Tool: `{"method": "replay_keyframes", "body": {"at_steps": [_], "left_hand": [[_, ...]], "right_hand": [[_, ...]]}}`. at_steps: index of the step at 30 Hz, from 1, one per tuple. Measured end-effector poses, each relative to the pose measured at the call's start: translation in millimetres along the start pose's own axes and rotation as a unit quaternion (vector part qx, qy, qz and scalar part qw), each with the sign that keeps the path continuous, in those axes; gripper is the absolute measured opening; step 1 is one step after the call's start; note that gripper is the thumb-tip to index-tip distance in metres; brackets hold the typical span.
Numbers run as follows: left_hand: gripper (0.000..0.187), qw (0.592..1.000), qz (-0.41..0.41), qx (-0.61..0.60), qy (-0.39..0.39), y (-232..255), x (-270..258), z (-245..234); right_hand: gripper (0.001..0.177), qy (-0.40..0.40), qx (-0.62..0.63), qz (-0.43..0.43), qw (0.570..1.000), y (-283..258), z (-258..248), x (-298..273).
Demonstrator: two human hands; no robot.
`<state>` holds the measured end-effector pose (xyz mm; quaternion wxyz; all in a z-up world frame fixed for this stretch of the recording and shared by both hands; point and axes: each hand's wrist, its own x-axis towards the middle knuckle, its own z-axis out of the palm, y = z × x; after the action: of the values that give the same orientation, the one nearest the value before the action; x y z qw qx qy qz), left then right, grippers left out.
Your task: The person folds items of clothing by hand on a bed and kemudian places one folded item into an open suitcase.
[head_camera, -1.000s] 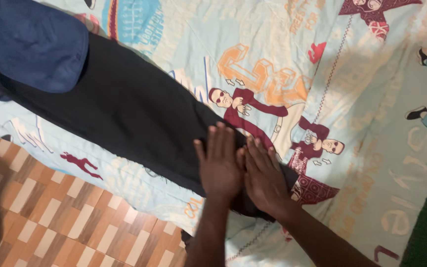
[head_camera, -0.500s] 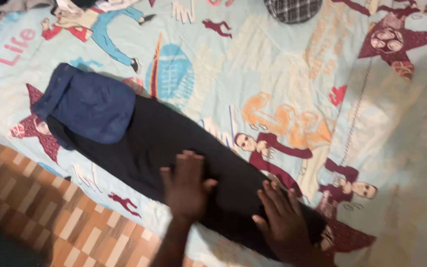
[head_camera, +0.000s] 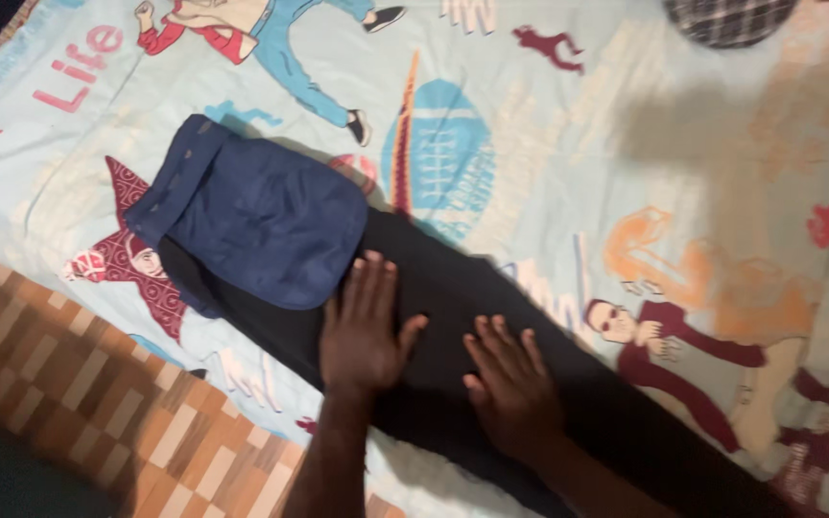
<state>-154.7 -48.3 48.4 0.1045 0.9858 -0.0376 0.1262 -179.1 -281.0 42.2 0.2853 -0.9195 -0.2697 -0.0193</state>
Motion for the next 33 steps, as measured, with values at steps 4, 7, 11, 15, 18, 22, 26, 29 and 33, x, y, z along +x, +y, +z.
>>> {"method": "replay_keyframes", "body": {"at_steps": [4, 7, 11, 15, 18, 22, 26, 29, 33], "left_hand": [[0.061, 0.991, -0.129, -0.018, -0.006, -62, 15, -7], [0.04, 0.99, -0.064, -0.012, 0.126, -116, 29, 4], [0.046, 0.973, -0.032, 0.091, 0.21, -125, 41, 13], [0.04, 0.98, -0.157, -0.12, 0.02, -67, 42, -17], [0.071, 0.993, -0.087, -0.027, -0.079, -3, 25, -12], [0.071, 0.995, 0.0, -0.041, -0.093, 47, 12, 8], [0.071, 0.996, -0.026, -0.054, -0.066, 0, 18, 10], [0.066, 0.972, -0.127, -0.177, -0.084, -51, 24, -9], [0.061, 0.979, -0.1, -0.137, -0.11, -57, 7, -21]], "right_hand": [[0.053, -0.048, -0.057, 0.004, 0.997, 2, 11, 5], [0.054, -0.034, -0.064, 0.008, 0.997, -2, 13, 3], [0.053, -0.031, -0.076, 0.015, 0.997, -4, 15, 3], [0.053, -0.038, -0.079, 0.023, 0.996, -7, 9, 10], [0.052, -0.038, -0.079, 0.023, 0.996, -7, 15, 5], [0.056, -0.025, -0.073, 0.021, 0.997, -3, 17, 4], [0.054, -0.026, -0.076, -0.008, 0.997, -4, 14, 3], [0.055, -0.044, -0.067, 0.002, 0.997, -9, 9, 4], [0.055, -0.008, -0.072, 0.0, 0.997, -26, 5, 19]]}}
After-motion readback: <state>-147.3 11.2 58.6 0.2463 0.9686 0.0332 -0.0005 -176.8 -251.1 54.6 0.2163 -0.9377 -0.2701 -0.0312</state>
